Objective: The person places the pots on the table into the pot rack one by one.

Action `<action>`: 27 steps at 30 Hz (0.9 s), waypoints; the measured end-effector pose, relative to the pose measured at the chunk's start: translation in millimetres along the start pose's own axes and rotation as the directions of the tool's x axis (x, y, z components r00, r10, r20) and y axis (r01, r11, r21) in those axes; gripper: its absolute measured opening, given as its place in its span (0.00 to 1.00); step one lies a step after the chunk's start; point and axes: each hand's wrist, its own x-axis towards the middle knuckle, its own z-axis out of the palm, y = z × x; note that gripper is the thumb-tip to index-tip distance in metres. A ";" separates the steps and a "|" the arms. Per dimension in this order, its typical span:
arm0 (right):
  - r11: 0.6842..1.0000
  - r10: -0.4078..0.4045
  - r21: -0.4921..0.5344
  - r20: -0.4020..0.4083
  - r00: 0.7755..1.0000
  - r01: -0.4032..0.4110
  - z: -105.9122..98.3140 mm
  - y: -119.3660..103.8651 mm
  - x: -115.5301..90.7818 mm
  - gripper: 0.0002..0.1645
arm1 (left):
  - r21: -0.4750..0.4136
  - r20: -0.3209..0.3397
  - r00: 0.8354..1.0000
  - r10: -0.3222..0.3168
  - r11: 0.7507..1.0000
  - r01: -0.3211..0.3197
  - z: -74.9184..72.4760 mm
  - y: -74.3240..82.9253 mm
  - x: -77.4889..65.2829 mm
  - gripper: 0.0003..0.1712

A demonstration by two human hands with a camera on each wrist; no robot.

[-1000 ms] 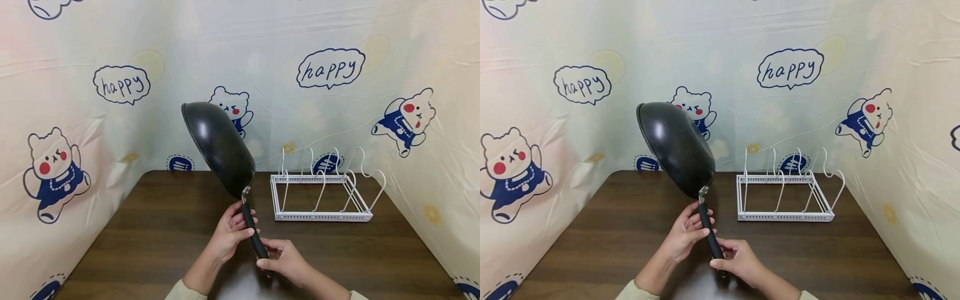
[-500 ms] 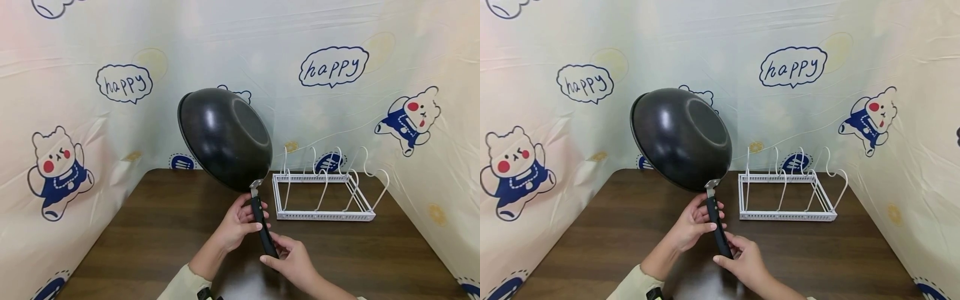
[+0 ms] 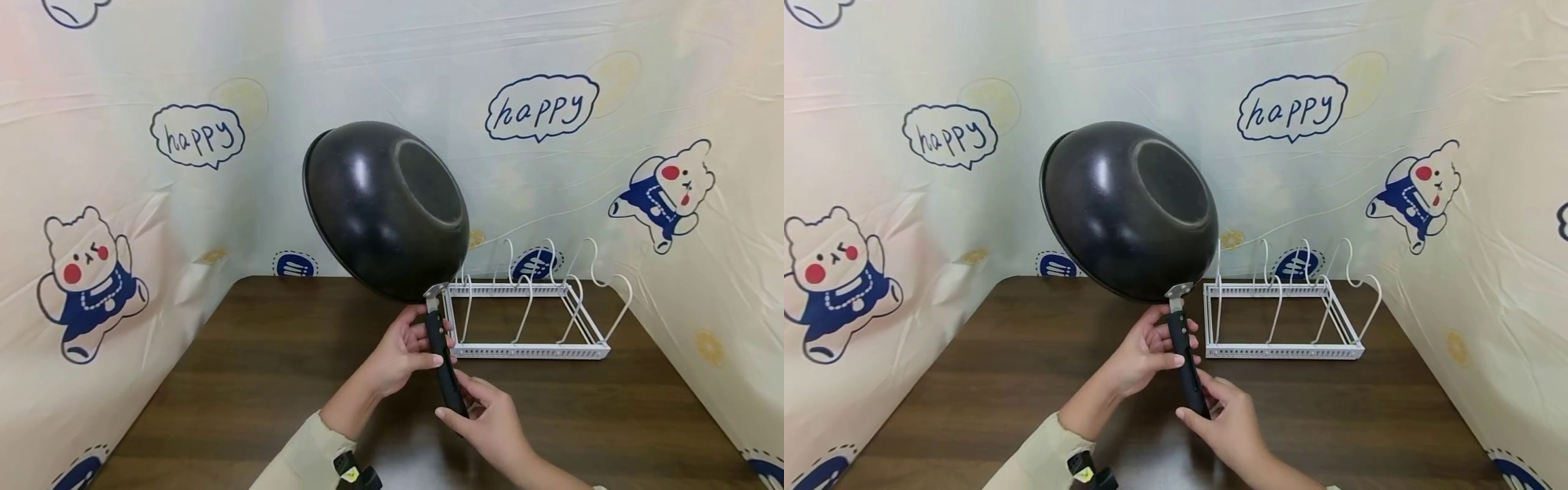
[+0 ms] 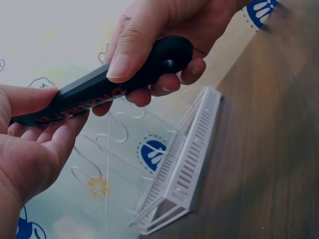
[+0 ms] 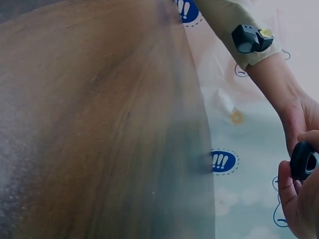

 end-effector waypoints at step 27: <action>0.994 -0.078 -0.087 -0.132 0.988 0.067 -3.8 17.4 -23.6 0.33 | 0.143 0.033 0.987 -0.157 0.978 0.151 26.1 -12.5 20.3 0.42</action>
